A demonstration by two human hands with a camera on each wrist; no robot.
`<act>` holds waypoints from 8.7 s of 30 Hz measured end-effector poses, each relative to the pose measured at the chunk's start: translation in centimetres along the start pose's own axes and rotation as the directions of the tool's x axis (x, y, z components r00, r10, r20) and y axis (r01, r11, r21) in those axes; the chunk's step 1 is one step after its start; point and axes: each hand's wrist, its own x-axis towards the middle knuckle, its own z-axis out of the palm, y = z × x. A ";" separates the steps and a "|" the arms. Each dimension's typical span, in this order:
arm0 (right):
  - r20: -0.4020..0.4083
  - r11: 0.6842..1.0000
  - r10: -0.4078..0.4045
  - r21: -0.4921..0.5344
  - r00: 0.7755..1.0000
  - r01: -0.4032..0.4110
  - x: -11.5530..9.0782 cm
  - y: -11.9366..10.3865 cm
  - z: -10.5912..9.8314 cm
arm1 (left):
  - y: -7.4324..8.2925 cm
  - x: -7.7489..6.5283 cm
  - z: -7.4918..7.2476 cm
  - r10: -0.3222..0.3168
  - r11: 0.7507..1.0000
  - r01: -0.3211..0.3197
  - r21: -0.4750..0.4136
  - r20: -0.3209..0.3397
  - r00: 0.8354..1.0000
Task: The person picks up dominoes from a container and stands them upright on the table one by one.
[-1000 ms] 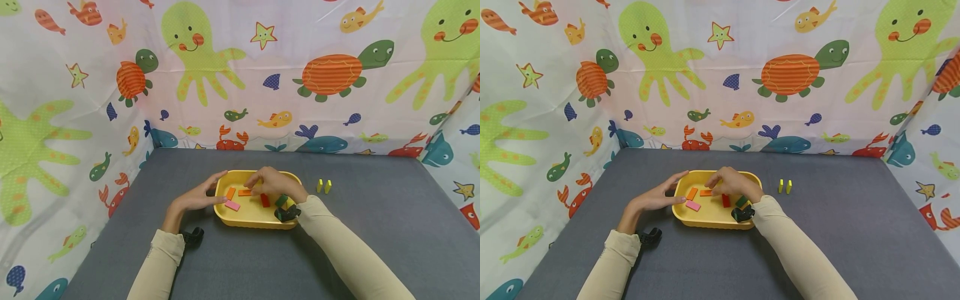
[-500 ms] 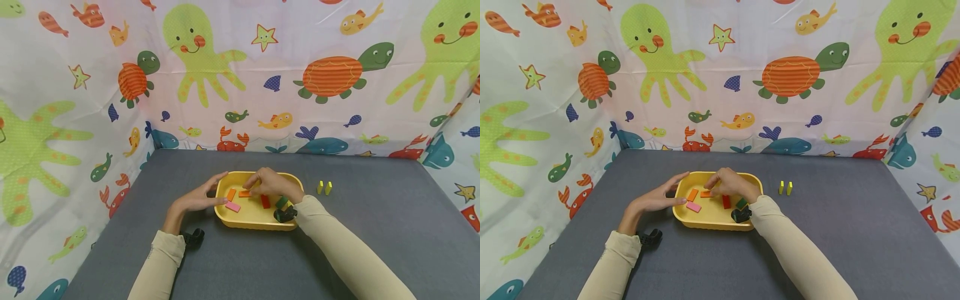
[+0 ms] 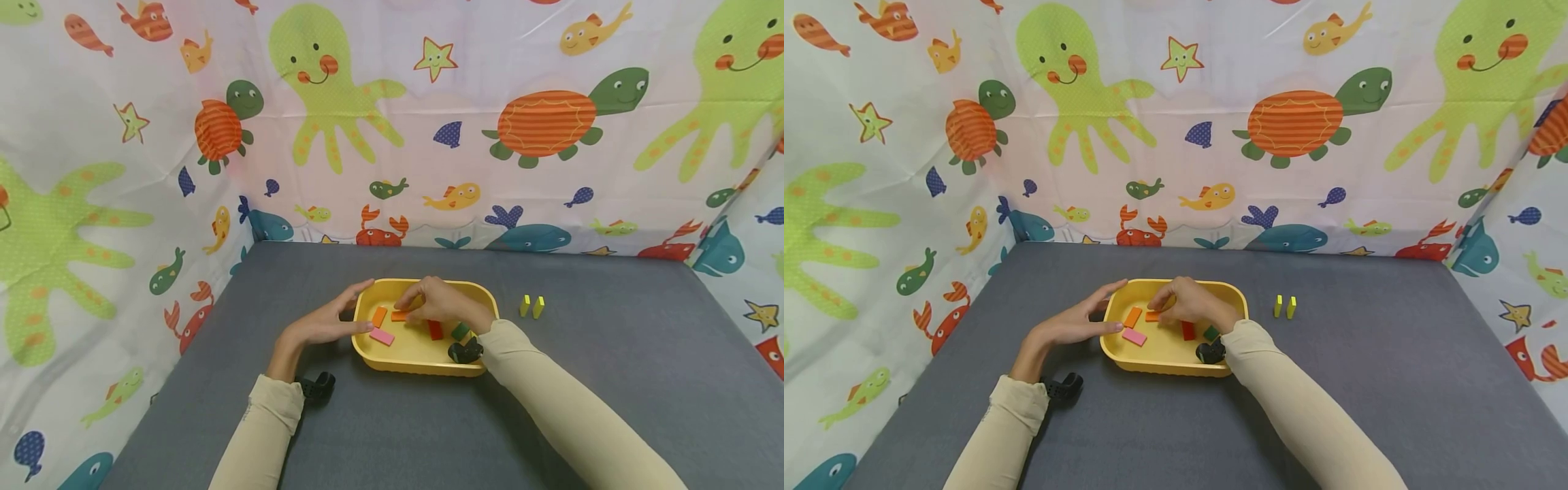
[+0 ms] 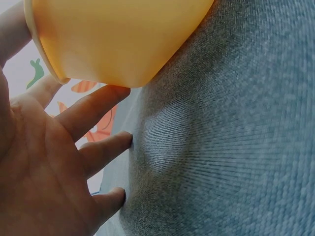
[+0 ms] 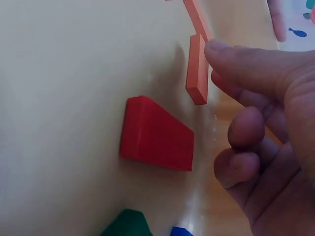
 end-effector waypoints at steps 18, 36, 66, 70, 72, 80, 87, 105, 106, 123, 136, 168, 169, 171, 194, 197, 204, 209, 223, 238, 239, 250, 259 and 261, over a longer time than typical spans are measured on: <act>-0.047 0.996 -0.011 -0.088 0.999 0.006 0.2 0.1 1.0 | 0.2 -0.1 0.0 -0.015 1.000 0.015 -0.004 0.005 1.000; 0.001 0.992 -0.026 -0.127 1.000 0.026 0.3 0.1 1.0 | 0.1 0.0 -0.2 0.007 1.000 -0.007 0.002 0.005 1.000; 0.098 0.989 -0.031 -0.139 0.995 0.045 -1.9 -1.1 -1.8 | 0.5 -0.1 0.0 0.022 1.000 -0.022 0.011 0.008 1.000; 0.035 0.992 -0.067 -0.106 0.997 0.070 -3.1 -1.6 -3.2 | 0.3 -0.1 0.1 0.002 1.000 -0.002 0.016 -0.005 1.000; -0.005 0.996 -0.063 -0.067 0.998 0.062 -3.9 -1.6 -3.8 | 0.1 0.0 0.2 -0.008 1.000 0.008 0.016 -0.010 1.000; -0.162 0.997 -0.026 0.072 0.986 0.038 -7.3 -0.7 -5.2 | 0.1 -0.2 0.3 -0.009 1.000 0.009 0.020 -0.006 1.000; -0.307 0.997 0.007 0.081 0.952 0.019 -10.3 0.2 -6.3 | 0.5 -0.1 0.0 -0.002 1.000 0.002 0.028 -0.002 1.000; -0.546 0.967 0.199 0.246 0.814 -0.071 -17.1 6.1 -7.6 | 0.1 0.1 0.2 -0.004 1.000 0.004 0.022 -0.001 1.000; -0.564 0.964 0.209 0.258 0.799 -0.070 -17.4 6.6 -7.7 | 0.1 0.1 0.2 -0.004 1.000 0.004 0.021 -0.001 1.000; -0.602 0.963 0.249 0.235 0.759 -0.130 -20.7 13.4 -5.9 | 0.1 -0.1 0.1 -0.010 1.000 0.010 0.026 -0.005 1.000; -0.508 0.949 0.313 0.208 0.803 -0.239 -20.7 13.9 -6.4 | 0.0 0.0 0.2 0.002 1.000 -0.002 0.014 -0.009 1.000; -0.508 0.953 0.294 0.216 0.810 -0.211 -20.8 13.6 -6.7 | 0.1 0.0 0.0 -0.002 1.000 0.002 0.002 -0.006 1.000; -0.512 0.955 0.289 0.217 0.809 -0.204 -20.8 13.4 -6.8 | 0.1 0.0 0.0 -0.002 1.000 0.002 -0.004 -0.006 1.000; -0.522 0.953 0.295 0.221 0.801 -0.207 -20.8 13.0 -7.0 | 0.1 0.0 0.0 0.004 1.000 -0.004 -0.018 0.003 1.000; -0.467 0.983 0.130 0.176 0.875 -0.053 -13.8 4.8 -7.5 | 0.2 0.1 0.2 -0.014 1.000 0.014 0.007 -0.011 1.000; -0.441 0.984 0.103 0.178 0.892 -0.025 -12.7 4.1 -7.1 | 0.3 0.1 0.2 -0.016 1.000 0.016 0.007 -0.009 1.000; -0.352 0.985 0.065 0.175 0.934 -0.002 -10.4 2.1 -6.5 | 0.3 0.1 0.1 -0.028 1.000 0.028 0.007 -0.002 1.000; -0.306 0.995 0.025 0.097 0.952 0.005 -8.6 0.9 -6.3 | 0.2 0.1 0.0 -0.021 1.000 0.021 0.007 -0.003 1.000; -0.075 0.997 0.040 -0.070 0.996 -0.045 -6.3 0.2 -4.5 | 0.0 0.1 0.0 -0.016 1.000 0.016 -0.005 -0.001 1.000; 0.030 0.982 0.149 -0.122 0.988 -0.144 -6.6 -0.6 -3.8 | 0.1 0.0 0.0 -0.007 1.000 0.007 -0.015 0.009 1.000; 0.031 0.982 0.151 -0.117 0.988 -0.147 -6.6 -0.6 -3.7 | 0.1 0.1 0.0 -0.008 1.000 0.009 -0.016 0.010 1.000; 0.063 0.997 0.065 0.044 0.996 -0.068 -5.3 0.4 -2.5 | 0.2 0.1 0.0 -0.025 1.000 0.025 -0.018 0.016 1.000; 0.008 0.991 0.127 -0.030 0.992 -0.127 -5.9 -0.5 -3.9 | 0.3 -0.1 0.0 -0.002 1.000 0.003 -0.004 0.009 1.000; 0.018 0.985 0.151 -0.089 0.988 -0.148 -6.2 -0.8 -4.2 | 0.4 -0.2 0.0 0.001 1.000 -0.001 -0.005 0.009 1.000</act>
